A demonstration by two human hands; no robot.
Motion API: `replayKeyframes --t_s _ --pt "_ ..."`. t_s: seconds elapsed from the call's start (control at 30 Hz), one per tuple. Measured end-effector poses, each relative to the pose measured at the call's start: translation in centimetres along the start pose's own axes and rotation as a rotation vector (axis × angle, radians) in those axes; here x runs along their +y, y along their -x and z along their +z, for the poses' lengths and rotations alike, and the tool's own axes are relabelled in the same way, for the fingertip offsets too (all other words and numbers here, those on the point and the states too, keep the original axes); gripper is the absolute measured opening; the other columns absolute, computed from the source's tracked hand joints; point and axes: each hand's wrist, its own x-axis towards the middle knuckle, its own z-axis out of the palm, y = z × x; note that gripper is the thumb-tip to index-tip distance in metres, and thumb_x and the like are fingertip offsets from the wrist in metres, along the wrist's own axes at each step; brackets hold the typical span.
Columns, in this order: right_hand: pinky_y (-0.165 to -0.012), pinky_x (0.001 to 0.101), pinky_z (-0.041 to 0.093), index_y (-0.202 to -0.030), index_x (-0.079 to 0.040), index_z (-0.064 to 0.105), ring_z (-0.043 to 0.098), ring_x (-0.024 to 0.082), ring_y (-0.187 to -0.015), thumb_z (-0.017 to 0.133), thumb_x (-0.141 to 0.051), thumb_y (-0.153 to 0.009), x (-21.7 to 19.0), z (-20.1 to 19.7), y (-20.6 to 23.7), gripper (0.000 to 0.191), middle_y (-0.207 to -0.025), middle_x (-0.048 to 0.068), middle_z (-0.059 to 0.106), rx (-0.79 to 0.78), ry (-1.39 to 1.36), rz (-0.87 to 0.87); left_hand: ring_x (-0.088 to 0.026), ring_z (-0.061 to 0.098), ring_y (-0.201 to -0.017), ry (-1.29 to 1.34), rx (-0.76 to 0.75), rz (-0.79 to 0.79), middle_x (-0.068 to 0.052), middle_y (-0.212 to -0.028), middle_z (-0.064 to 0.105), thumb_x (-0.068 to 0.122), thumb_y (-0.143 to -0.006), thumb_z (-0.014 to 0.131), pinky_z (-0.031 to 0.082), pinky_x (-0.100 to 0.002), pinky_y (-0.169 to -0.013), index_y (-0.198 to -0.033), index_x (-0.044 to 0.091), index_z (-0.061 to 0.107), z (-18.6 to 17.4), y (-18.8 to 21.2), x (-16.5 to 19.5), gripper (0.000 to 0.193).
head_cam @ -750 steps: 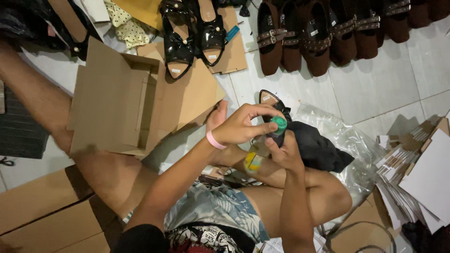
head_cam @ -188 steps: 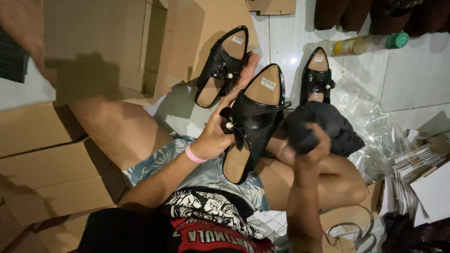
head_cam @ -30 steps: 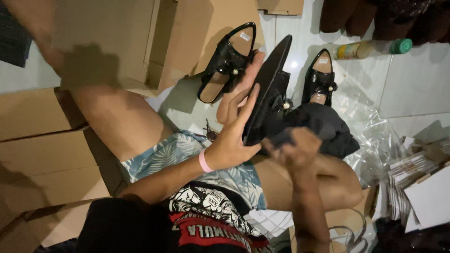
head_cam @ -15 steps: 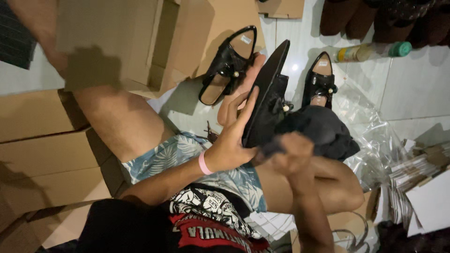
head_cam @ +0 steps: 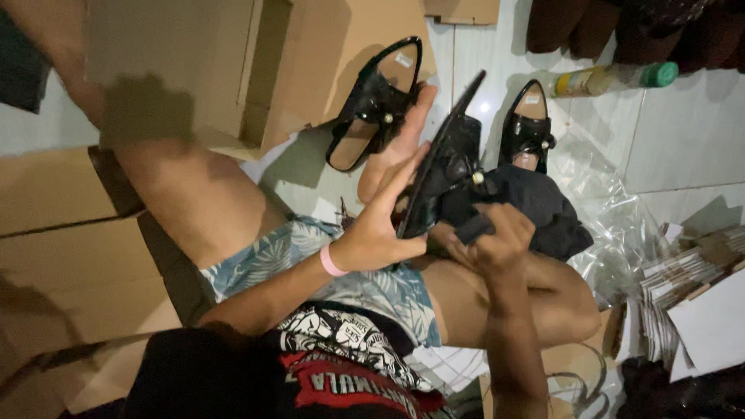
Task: The person sits on the floor and wipes a pair of black high-heeled shoes with a black cloth. They apply liquid from a bottle to the cloth and continue wiping the shoes, focusing on the upper and sides.
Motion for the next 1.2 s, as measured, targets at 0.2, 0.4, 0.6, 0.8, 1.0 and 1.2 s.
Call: replayKeyframes --t_s 0.2,0.4,0.6,0.8,1.0,1.2 --pt "-0.051 0.0399 0.046 -0.075 -0.007 0.051 0.057 0.03 -0.056 0.094 -0.022 -0.075 -0.8 0.0 -0.1 0.045 -0.073 0.011 0.057 0.09 0.032 0.024 -0.007 0.059 -0.077 0.531 -0.171 -0.277 -0.009 -0.146 0.052 -0.012 -0.078 0.061 0.051 -0.019 -0.059 -0.169 0.013 0.008 -0.9 0.0 0.4 0.108" --pt "-0.058 0.0397 0.049 -0.092 -0.009 0.055 0.063 0.03 -0.066 0.083 -0.013 -0.09 -1.2 0.0 1.7 0.028 -0.082 0.008 0.06 0.174 -0.031 0.026 -0.018 0.034 -0.16 0.41 -0.178 -0.041 -0.011 -0.172 0.03 -0.015 -0.086 0.064 0.03 -0.031 -0.13 -0.171 0.007 0.011 -0.6 -0.1 -0.5 0.103" --pt "-0.059 0.0413 0.049 -0.092 -0.008 0.049 0.063 0.032 -0.07 0.085 -0.019 -0.086 -1.1 1.1 2.8 0.038 -0.091 0.014 0.059 0.2 -0.103 -0.093 -0.019 0.025 -0.163 0.42 -0.178 -0.042 -0.011 -0.174 0.024 -0.012 -0.085 0.066 0.021 -0.034 -0.134 -0.169 0.004 0.01 -0.4 0.5 -2.1 0.103" --pt "-0.061 0.0438 0.05 -0.089 -0.007 0.056 0.063 0.03 -0.07 0.092 -0.026 -0.078 -0.9 1.0 4.5 0.041 -0.099 0.013 0.064 0.008 -0.142 -0.208 -0.018 0.038 -0.153 0.552 -0.096 -0.18 -0.012 -0.167 0.036 -0.009 -0.095 0.065 0.031 -0.034 -0.128 -0.169 0.001 0.014 0.1 0.7 -3.9 0.091" --pt "-0.074 0.0531 0.053 -0.093 -0.002 0.06 0.066 0.039 -0.084 0.081 -0.031 -0.084 -1.2 1.1 5.7 0.037 -0.103 0.02 0.06 0.184 0.053 -0.093 -0.018 0.037 -0.156 0.435 -0.12 -0.066 -0.011 -0.167 0.038 -0.01 -0.092 0.06 0.03 -0.033 -0.13 -0.168 0.0 0.021 -0.1 0.9 -4.1 0.086" --pt "-0.068 0.0451 0.053 -0.093 -0.003 0.065 0.065 0.036 -0.077 0.078 -0.021 -0.092 -3.8 1.0 2.5 0.023 -0.1 0.018 0.063 0.088 0.022 0.127 -0.023 0.048 -0.153 0.068 -0.052 -0.008 -0.015 -0.169 0.04 -0.006 -0.094 0.06 0.038 -0.033 -0.128 -0.168 0.004 0.021 0.5 0.9 -3.8 0.084"
